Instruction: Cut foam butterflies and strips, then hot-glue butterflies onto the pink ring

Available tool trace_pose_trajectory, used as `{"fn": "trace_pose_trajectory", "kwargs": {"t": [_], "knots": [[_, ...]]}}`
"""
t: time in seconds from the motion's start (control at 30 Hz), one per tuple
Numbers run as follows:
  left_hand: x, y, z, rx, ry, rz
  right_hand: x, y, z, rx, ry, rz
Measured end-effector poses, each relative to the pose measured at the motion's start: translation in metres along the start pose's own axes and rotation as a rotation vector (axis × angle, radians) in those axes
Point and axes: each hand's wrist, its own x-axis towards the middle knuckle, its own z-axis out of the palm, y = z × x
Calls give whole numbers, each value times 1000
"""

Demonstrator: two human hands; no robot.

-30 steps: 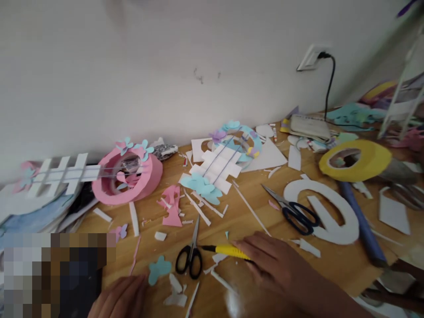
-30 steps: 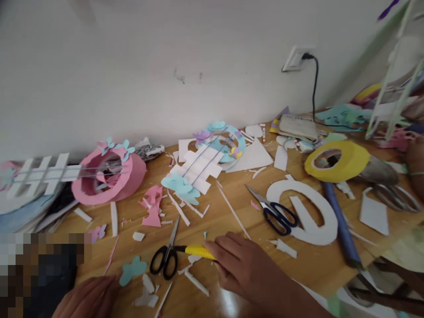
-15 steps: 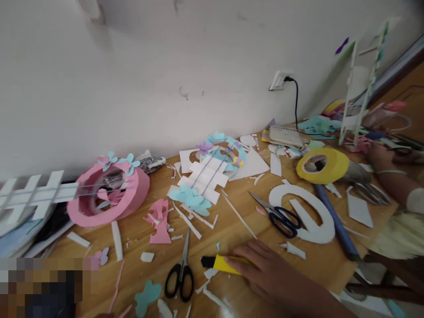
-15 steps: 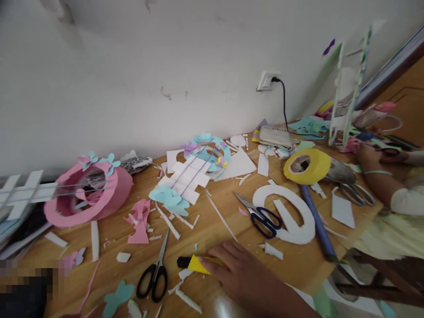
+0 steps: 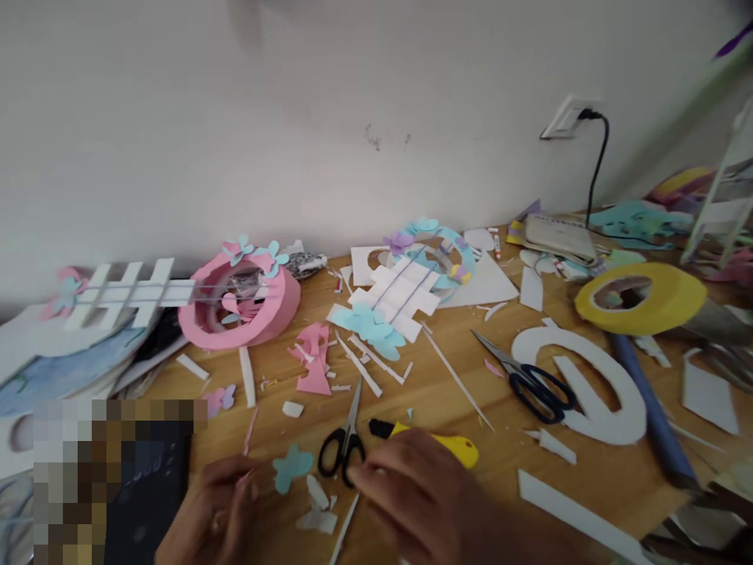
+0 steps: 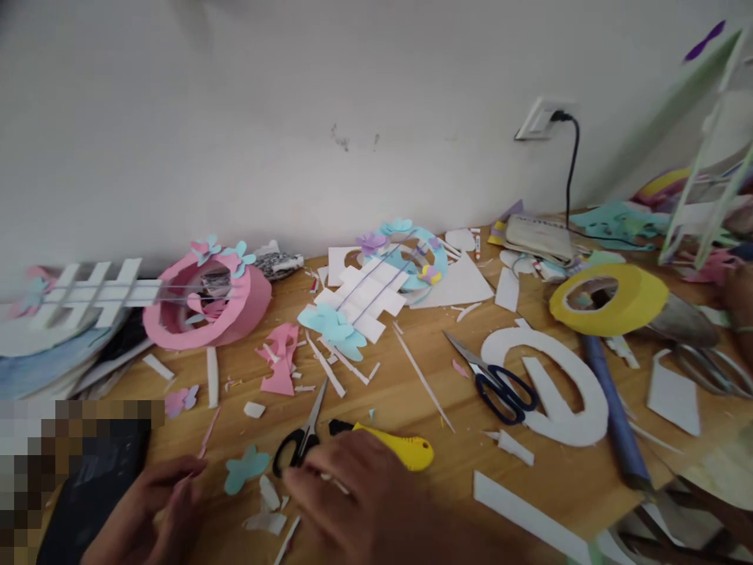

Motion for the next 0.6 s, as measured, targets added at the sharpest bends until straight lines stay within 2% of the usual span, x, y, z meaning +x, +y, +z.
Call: {"fn": "trace_pose_trajectory", "kwargs": {"t": [0.07, 0.13, 0.23, 0.3, 0.4, 0.5, 0.6], "knots": [[15, 9, 6, -139, -86, 58, 25, -15, 25, 24, 36, -50], [29, 12, 11, -259, -178, 139, 44, -20, 50, 61, 80, -17], [41, 9, 15, -388, -170, 152, 56, -18, 74, 165, 226, -41], [41, 5, 14, -441, -199, 153, 52, -15, 80, 232, 243, -18], [37, 1, 10, -450, -265, 191, 42, -15, 80, 314, 204, 14], [33, -1, 9, -427, -283, 234, 37, -16, 83, 383, 164, 68], [33, -6, 11, -412, -275, 209, 38, -18, 89, 423, 143, 126]]}}
